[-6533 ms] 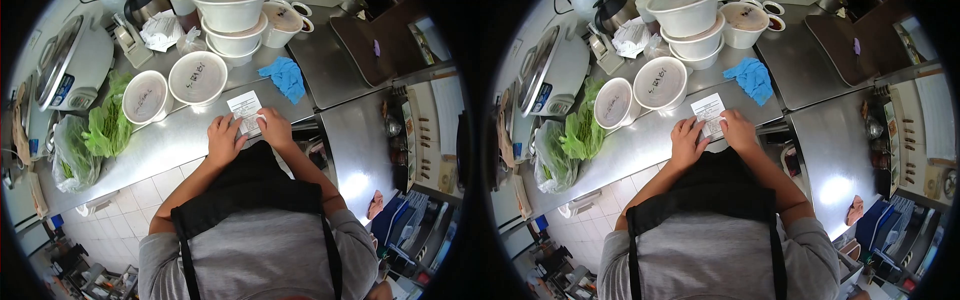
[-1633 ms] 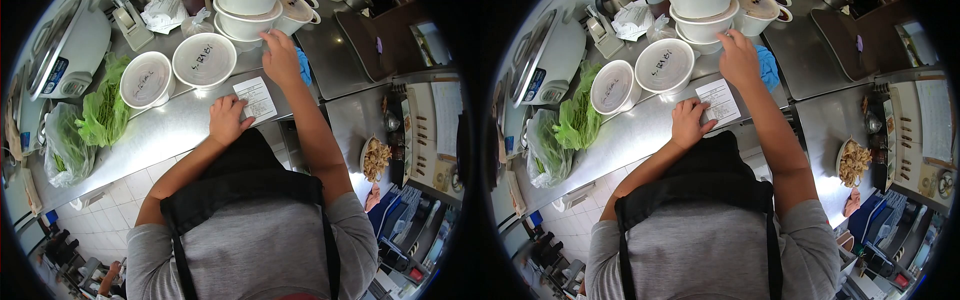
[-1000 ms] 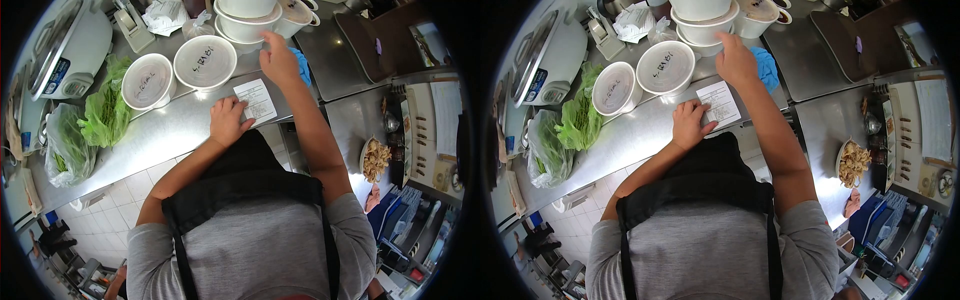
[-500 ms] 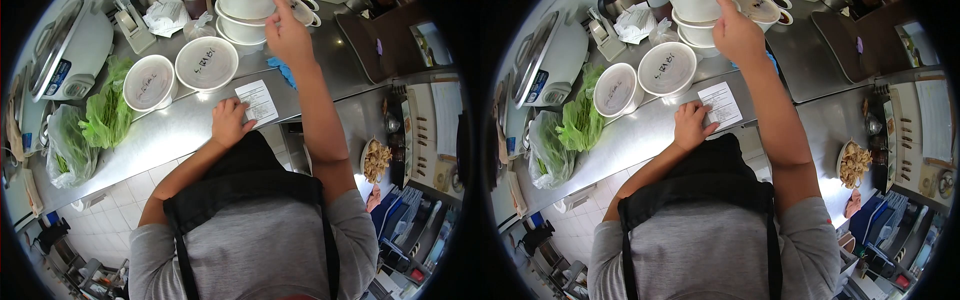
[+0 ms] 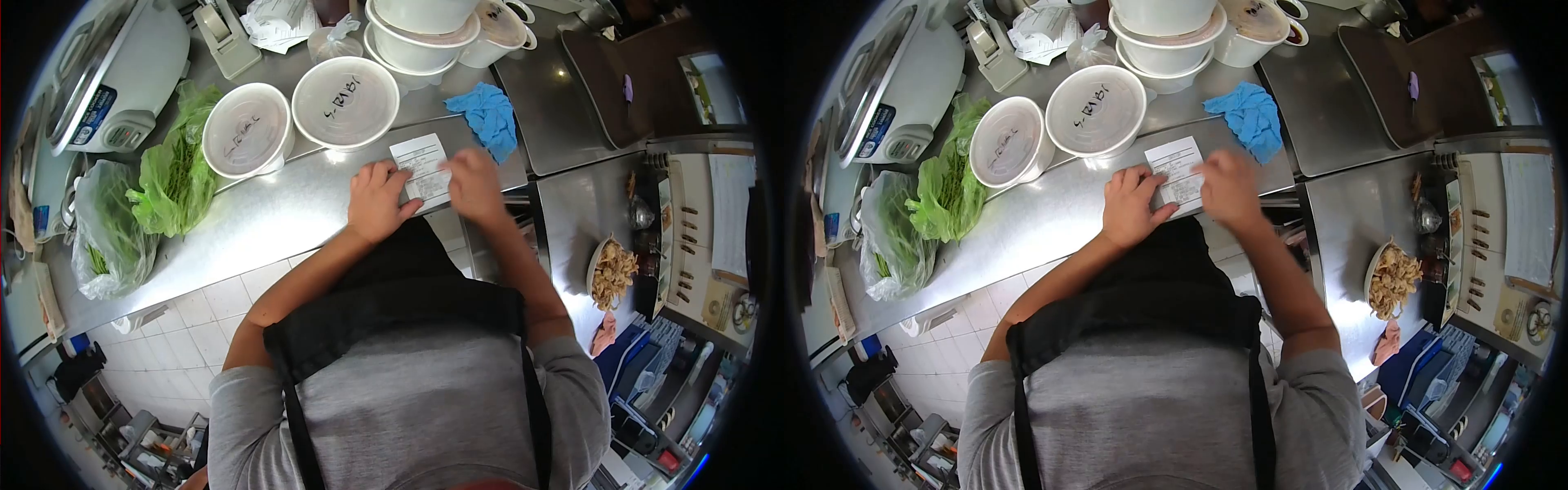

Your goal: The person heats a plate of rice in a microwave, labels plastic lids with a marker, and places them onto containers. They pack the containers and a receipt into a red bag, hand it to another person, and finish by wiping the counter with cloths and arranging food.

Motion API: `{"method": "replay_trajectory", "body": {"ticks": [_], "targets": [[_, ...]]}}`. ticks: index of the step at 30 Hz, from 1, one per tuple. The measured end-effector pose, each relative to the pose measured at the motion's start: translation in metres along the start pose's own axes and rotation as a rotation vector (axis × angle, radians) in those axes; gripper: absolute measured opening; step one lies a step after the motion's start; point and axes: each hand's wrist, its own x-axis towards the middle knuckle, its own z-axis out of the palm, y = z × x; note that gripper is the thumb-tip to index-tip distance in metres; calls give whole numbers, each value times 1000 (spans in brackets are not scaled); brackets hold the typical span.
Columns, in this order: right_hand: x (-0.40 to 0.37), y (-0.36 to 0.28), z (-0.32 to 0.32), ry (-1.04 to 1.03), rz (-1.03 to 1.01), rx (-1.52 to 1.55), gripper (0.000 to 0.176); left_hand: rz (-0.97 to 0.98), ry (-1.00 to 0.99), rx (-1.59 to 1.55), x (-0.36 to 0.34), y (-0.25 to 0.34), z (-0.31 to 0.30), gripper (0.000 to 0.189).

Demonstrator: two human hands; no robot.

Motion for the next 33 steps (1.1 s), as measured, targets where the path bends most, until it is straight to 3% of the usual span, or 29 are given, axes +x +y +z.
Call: {"method": "replay_trajectory", "body": {"ticks": [8, 33], "targets": [[-41, -23, 18, 138, 98, 10, 25, -19, -12, 11, 1, 3, 0, 44], [-28, -25, 25, 142, 42, -84, 29, -11, 5, 12, 0, 1, 1, 45]]}}
